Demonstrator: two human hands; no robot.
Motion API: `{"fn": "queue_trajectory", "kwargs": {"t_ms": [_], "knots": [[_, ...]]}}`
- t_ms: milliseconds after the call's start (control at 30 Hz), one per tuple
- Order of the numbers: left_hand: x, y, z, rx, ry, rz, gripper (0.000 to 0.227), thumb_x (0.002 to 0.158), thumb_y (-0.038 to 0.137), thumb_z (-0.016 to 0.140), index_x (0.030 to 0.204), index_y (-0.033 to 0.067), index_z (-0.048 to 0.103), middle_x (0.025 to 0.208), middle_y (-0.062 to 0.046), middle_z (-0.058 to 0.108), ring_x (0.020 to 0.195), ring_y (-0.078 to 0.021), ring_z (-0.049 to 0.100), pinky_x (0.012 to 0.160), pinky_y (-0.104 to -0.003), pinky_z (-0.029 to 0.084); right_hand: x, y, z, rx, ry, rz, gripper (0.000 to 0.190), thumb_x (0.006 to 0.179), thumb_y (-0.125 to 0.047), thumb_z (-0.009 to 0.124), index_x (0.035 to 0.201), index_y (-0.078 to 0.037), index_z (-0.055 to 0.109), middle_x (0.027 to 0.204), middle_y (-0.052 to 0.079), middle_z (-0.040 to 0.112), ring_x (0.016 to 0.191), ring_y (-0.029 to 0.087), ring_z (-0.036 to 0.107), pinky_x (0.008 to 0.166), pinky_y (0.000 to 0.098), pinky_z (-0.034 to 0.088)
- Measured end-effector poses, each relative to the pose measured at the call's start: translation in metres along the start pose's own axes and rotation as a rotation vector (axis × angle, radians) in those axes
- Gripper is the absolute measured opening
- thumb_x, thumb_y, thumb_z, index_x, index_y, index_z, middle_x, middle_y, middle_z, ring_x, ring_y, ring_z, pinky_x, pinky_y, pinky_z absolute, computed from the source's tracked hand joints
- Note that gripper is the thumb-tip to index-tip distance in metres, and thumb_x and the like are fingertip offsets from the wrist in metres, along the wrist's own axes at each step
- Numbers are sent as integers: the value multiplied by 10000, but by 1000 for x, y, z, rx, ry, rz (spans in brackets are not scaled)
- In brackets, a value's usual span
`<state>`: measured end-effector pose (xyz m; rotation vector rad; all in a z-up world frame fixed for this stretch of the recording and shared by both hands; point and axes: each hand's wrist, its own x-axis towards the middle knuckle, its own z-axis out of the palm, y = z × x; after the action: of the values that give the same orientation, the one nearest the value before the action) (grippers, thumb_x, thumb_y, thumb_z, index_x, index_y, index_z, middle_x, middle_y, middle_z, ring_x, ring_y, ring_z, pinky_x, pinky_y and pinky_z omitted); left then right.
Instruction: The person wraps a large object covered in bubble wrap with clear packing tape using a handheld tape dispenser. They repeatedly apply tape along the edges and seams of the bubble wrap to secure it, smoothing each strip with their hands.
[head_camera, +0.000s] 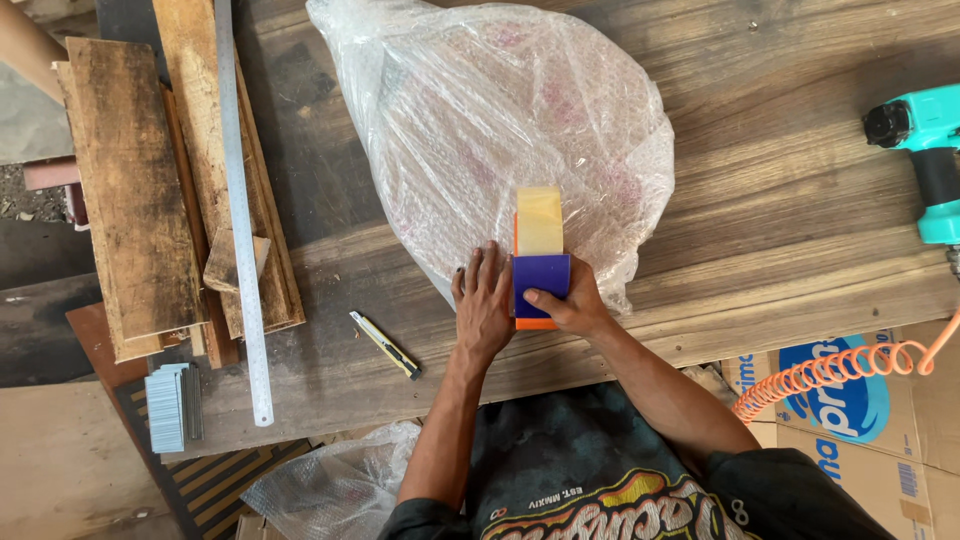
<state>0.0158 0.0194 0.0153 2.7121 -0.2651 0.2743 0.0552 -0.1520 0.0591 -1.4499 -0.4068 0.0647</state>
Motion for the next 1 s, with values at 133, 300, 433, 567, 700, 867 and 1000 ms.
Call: {"fn": "queue_trajectory", "kwargs": {"t_ms": [133, 300, 433, 567, 700, 867, 1000], "knots": [[-1, 1, -1, -12, 11, -20, 685, 886, 172, 533, 1558, 226, 410, 1679, -116, 248, 1532, -336, 201, 1140, -544, 160, 0, 11, -1, -14, -7, -29, 281, 825, -142, 811, 1030, -8, 674, 853, 109, 708, 850, 175, 674, 748, 359, 545], [3, 3, -7, -67, -28, -41, 701, 890, 162, 524, 1572, 244, 384, 1708, -107, 193, 1555, -351, 147, 1154, -548, 139, 5, 12, -1, 52, -24, -37, 285, 799, -109, 820, 1026, -7, 681, 853, 91, 720, 825, 170, 681, 746, 345, 555], [4, 8, -19, -62, -72, -78, 701, 903, 201, 543, 1582, 239, 376, 1713, -94, 199, 1558, -355, 155, 1151, -545, 149, 6, -3, 0, 40, -4, -22, 363, 777, -91, 842, 1067, -18, 636, 901, 79, 701, 874, 158, 658, 789, 355, 547], [5, 10, -24, -105, -120, -110, 719, 899, 207, 563, 1588, 267, 367, 1726, -67, 177, 1573, -349, 129, 1164, -551, 140, 22, -42, 15, 30, 40, 78, 364, 749, -130, 848, 1019, -51, 616, 837, 10, 619, 793, 111, 580, 717, 298, 491], [7, 10, -22, -128, -137, -120, 771, 861, 204, 596, 1593, 270, 362, 1732, -66, 158, 1581, -357, 112, 1173, -565, 143, 37, -48, 20, 65, 69, 87, 343, 771, -163, 822, 1007, -68, 593, 822, -12, 582, 781, 91, 569, 692, 250, 455], [5, 9, -14, -119, -107, -128, 793, 819, 298, 666, 1568, 268, 409, 1720, -63, 206, 1568, -363, 151, 1167, -560, 163, 49, -57, 27, 77, 90, 90, 276, 787, -155, 796, 955, -74, 591, 776, -22, 532, 725, 90, 531, 651, 238, 418], [6, 10, -14, -125, -93, -131, 819, 796, 417, 725, 1550, 283, 434, 1713, -66, 231, 1563, -366, 177, 1167, -568, 167, 60, -59, 27, 40, 106, 72, 289, 771, -174, 811, 934, -80, 591, 757, -32, 507, 698, 92, 516, 626, 237, 404]]}}
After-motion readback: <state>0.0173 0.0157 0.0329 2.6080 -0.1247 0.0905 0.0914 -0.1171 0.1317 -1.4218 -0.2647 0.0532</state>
